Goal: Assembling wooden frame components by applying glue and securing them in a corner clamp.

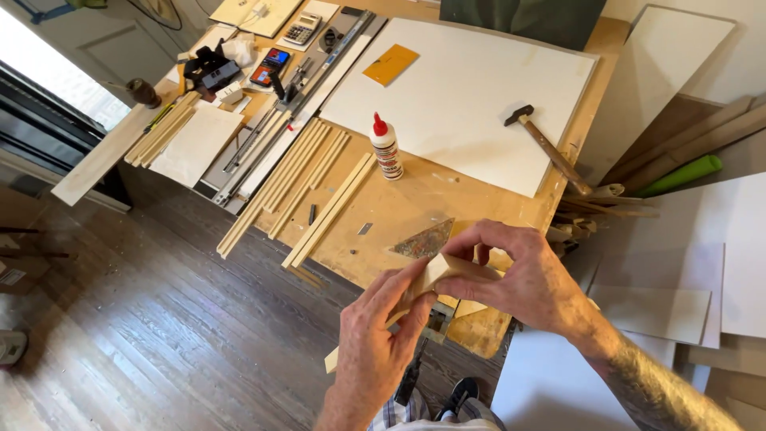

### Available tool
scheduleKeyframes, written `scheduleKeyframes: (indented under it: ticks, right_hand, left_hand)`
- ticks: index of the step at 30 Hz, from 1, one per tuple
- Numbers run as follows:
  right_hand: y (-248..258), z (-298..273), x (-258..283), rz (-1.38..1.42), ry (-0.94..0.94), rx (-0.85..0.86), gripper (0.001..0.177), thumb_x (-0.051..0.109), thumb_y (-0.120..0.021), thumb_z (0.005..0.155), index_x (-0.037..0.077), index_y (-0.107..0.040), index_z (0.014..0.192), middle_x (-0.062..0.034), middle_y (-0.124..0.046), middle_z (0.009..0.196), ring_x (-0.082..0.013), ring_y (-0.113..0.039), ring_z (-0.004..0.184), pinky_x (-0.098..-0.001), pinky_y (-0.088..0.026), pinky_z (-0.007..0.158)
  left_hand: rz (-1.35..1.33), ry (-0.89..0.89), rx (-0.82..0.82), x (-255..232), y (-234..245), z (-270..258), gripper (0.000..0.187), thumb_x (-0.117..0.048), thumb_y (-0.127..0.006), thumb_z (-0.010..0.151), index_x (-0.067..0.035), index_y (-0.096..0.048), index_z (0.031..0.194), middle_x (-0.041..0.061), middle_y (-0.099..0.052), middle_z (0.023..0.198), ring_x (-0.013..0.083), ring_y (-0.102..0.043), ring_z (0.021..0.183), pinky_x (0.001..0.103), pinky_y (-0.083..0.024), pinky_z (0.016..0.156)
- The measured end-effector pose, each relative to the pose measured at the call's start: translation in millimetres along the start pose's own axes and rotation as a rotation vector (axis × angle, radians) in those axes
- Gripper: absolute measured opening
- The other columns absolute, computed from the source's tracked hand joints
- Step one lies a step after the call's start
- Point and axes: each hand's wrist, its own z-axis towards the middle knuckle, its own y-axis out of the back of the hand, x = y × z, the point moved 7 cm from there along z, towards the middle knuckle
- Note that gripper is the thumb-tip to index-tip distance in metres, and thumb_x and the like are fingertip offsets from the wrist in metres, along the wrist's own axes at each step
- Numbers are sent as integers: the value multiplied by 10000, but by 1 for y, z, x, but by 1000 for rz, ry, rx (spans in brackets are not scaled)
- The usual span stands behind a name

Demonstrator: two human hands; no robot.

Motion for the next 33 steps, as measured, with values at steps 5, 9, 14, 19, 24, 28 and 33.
scheduleKeyframes:
  ticks: [5,9,14,19,24,28,33]
  right_hand:
    - [-2,-3,8,25,17,-28,283,302,-884,751,141,-759,947,33,-722,834,-113,-590,728,-265,-514,709]
    - [1,-5,21,28,70,-51,278,264,-880,759,130,-765,974,17,-737,861,-117,-614,756,-262,-531,731]
    - [4,-6,35,24,90,-55,244,258,-879,763,144,-787,959,27,-729,798,-106,-614,729,-259,-525,722]
    - [12,-11,58,20,267,-22,416,366,-451,1037,103,-763,1118,-40,-759,861,-125,-723,728,-239,-558,648]
    - [7,-23,54,-23,485,82,602,524,-633,932,92,-623,1352,-72,-707,1098,-204,-694,979,-344,-606,847]
    - [2,-36,55,-309,649,22,749,601,-673,886,114,-537,1439,-112,-681,1288,-277,-699,1091,-388,-610,914]
    - [-2,-52,72,-457,748,-105,819,655,-639,883,14,-565,1387,-161,-653,1376,-300,-679,1211,-396,-594,1010]
  left_hand:
    - [-2,-70,-34,-12,8,-5,365,-165,-620,1015,-64,-598,1365,79,-711,1130,190,-758,951,291,-672,799]
    - [-54,-51,-58,-13,12,-5,349,-114,-661,982,-54,-642,1325,78,-730,1116,178,-761,938,276,-652,797]
    - [-124,-24,-32,-7,13,-9,386,-121,-673,971,-48,-624,1347,110,-723,1179,227,-768,1033,302,-698,851]
    - [-108,-24,-8,-18,18,-8,375,-190,-642,992,-71,-628,1347,92,-724,1192,231,-763,1058,317,-680,872]
    - [-17,-161,-85,-34,27,-12,348,-169,-675,991,-114,-638,1332,52,-729,1071,173,-749,873,278,-615,736]
    - [164,-241,-170,-43,30,-19,339,-197,-683,991,-116,-642,1318,32,-744,1065,173,-748,857,286,-595,716]
    - [274,-324,-263,-53,28,-24,318,-159,-712,983,-84,-643,1284,46,-754,1108,205,-762,900,296,-606,794]
